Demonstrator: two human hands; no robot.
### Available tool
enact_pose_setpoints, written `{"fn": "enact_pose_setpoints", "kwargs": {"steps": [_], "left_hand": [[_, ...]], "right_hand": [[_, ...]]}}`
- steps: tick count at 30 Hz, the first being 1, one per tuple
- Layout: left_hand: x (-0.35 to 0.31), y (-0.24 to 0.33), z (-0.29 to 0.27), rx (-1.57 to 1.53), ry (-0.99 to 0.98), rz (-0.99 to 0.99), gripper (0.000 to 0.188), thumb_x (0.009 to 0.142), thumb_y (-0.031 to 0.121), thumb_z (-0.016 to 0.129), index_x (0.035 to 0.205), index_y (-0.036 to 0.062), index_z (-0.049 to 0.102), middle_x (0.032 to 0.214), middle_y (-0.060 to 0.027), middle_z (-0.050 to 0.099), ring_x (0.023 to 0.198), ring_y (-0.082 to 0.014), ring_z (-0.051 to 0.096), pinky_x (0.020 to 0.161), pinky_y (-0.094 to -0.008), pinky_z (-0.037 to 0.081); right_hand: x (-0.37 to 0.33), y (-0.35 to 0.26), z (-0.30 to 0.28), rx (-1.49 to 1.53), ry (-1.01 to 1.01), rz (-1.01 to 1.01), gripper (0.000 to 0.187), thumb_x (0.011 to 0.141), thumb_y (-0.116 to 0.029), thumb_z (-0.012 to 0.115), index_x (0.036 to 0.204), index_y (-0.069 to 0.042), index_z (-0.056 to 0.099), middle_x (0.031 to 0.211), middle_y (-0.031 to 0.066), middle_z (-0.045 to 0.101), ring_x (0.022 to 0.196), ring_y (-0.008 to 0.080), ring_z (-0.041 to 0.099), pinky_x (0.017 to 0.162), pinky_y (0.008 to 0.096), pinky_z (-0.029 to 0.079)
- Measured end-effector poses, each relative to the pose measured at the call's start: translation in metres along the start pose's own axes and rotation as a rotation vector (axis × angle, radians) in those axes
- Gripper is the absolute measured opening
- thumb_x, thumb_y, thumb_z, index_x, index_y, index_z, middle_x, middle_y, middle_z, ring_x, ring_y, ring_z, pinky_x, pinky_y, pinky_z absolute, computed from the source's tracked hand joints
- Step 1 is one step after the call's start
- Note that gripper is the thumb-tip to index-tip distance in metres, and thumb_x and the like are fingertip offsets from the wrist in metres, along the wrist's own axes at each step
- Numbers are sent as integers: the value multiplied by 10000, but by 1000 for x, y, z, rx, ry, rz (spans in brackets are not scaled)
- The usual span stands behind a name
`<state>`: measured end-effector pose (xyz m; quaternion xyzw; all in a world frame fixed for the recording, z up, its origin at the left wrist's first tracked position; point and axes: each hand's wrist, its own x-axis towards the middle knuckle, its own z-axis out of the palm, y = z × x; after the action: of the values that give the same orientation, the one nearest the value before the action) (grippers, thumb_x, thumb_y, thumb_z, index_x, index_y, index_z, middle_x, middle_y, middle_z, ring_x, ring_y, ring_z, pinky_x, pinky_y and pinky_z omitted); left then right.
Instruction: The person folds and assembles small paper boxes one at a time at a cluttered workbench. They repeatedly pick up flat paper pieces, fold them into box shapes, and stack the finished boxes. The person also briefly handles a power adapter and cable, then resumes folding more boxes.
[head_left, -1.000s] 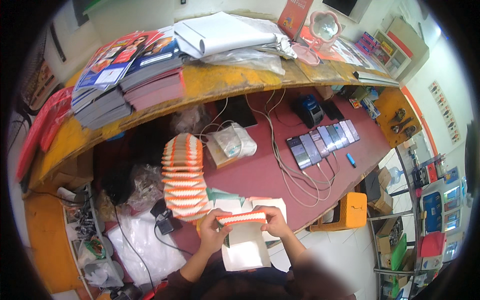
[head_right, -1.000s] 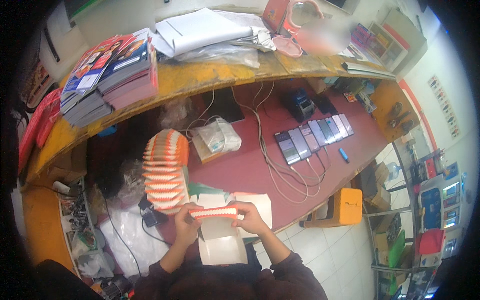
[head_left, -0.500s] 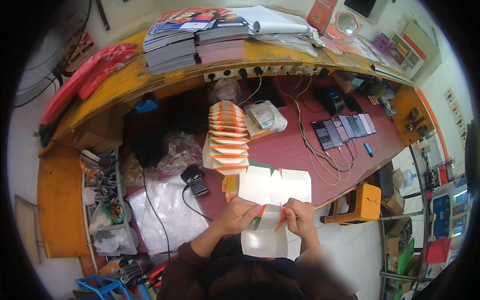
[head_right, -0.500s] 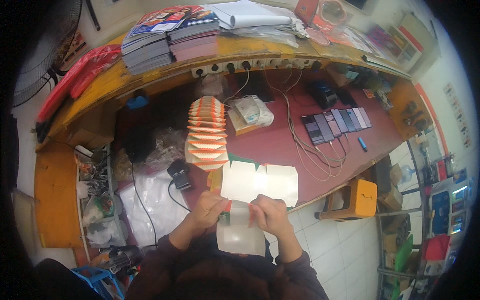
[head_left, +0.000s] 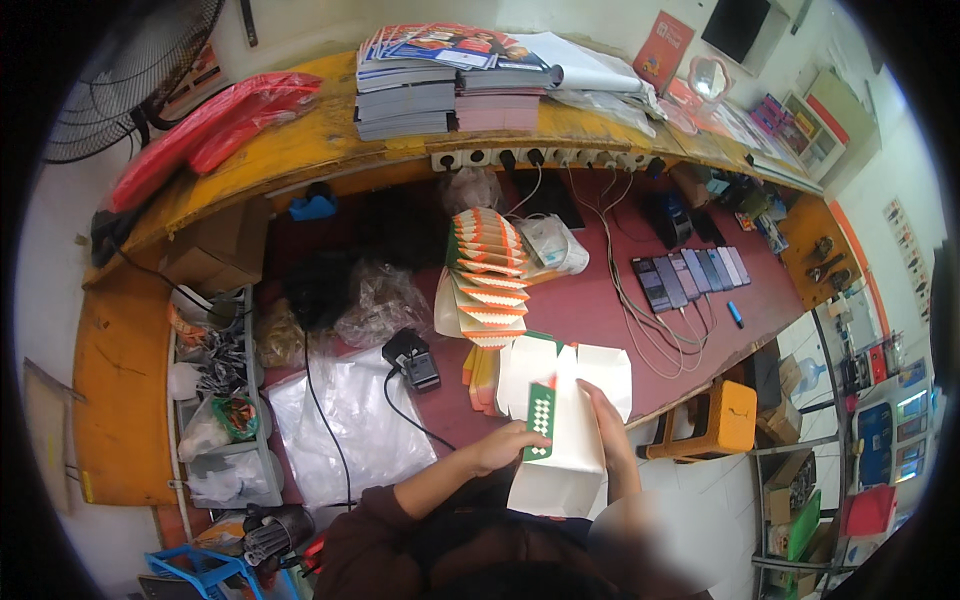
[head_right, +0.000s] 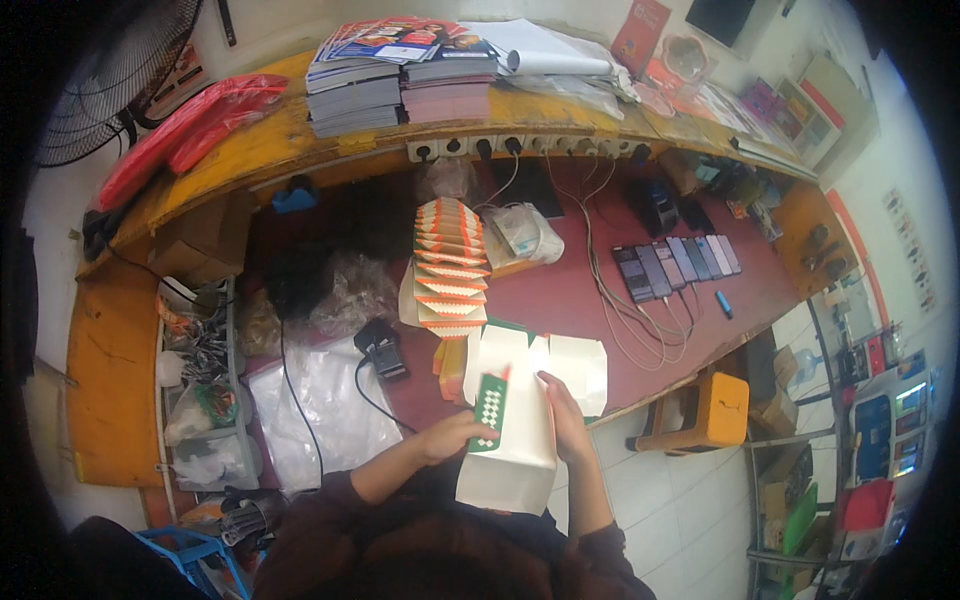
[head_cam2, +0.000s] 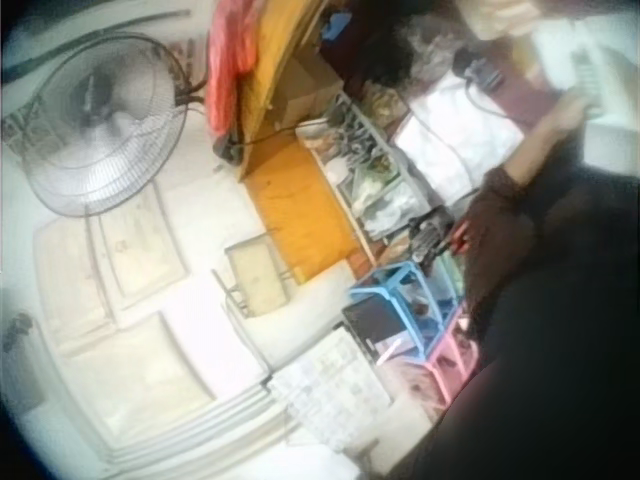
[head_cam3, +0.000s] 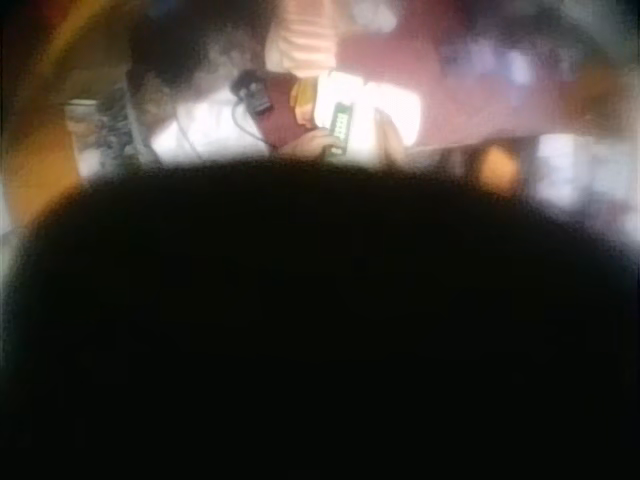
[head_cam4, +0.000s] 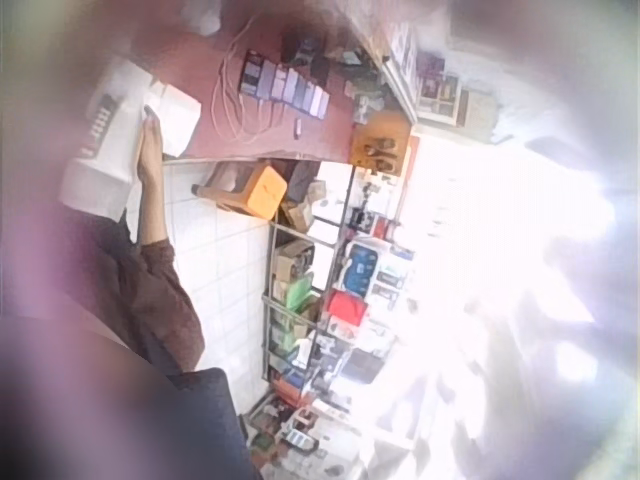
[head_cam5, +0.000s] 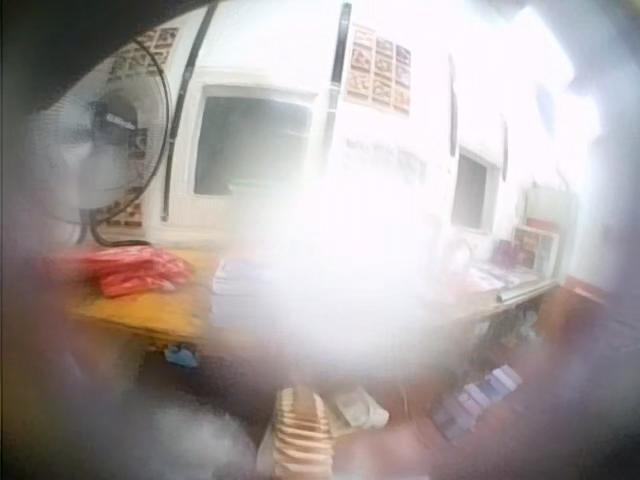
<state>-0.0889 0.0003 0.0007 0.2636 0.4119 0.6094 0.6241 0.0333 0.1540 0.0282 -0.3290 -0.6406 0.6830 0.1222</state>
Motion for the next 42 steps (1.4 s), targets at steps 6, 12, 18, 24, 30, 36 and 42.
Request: {"fn": "enact_pose_setpoints", "kwargs": {"steps": [6,12,18,24,30,36,42], "left_hand": [[-13,31,-52,580,-174,298,291,949,195,456,971,-42,623,917,-61,627,840,-132,578,733,-272,463],[13,91,-158,1506,635,540,120,725,174,649,799,82,629,1070,-74,522,998,-267,501,771,-355,468],[36,117,-199,1285,697,799,142,612,85,622,741,41,583,1051,-133,519,1009,-323,495,814,-405,448],[28,107,-213,1506,479,852,141,651,68,644,792,61,645,1221,-132,494,1115,-317,489,846,-392,467],[49,96,-214,1544,537,557,382,757,-29,519,1114,99,563,1415,-104,305,1208,-311,436,847,-377,500],[56,90,-230,1308,530,535,505,796,-40,489,1269,26,322,1427,-128,285,1228,-309,414,863,-376,485],[70,81,-243,698,546,479,645,766,4,553,1314,29,212,1360,-224,338,1247,-358,378,1033,-386,309]], "right_hand": [[-18,31,-17,-484,-399,-112,450,848,-158,618,1236,13,468,1156,180,569,1076,240,535,911,358,426],[83,45,-6,-510,-103,-202,360,834,-80,606,1162,22,498,1101,127,575,1028,244,548,873,356,442],[175,46,35,-806,-100,-297,316,771,-190,673,1001,14,596,867,223,636,820,366,621,715,421,483],[181,59,21,-727,-287,-433,310,738,-150,673,1024,-36,634,954,174,653,856,287,634,762,372,487],[211,61,50,-799,-178,-421,347,740,-170,662,1067,-61,621,1018,168,639,909,262,627,797,358,489],[277,58,90,-925,53,-270,370,742,-198,660,1087,-75,608,1041,173,629,936,281,616,807,371,490],[306,63,97,-968,116,-224,394,744,-226,658,1108,-89,595,1064,178,619,963,300,606,818,383,491]]}}
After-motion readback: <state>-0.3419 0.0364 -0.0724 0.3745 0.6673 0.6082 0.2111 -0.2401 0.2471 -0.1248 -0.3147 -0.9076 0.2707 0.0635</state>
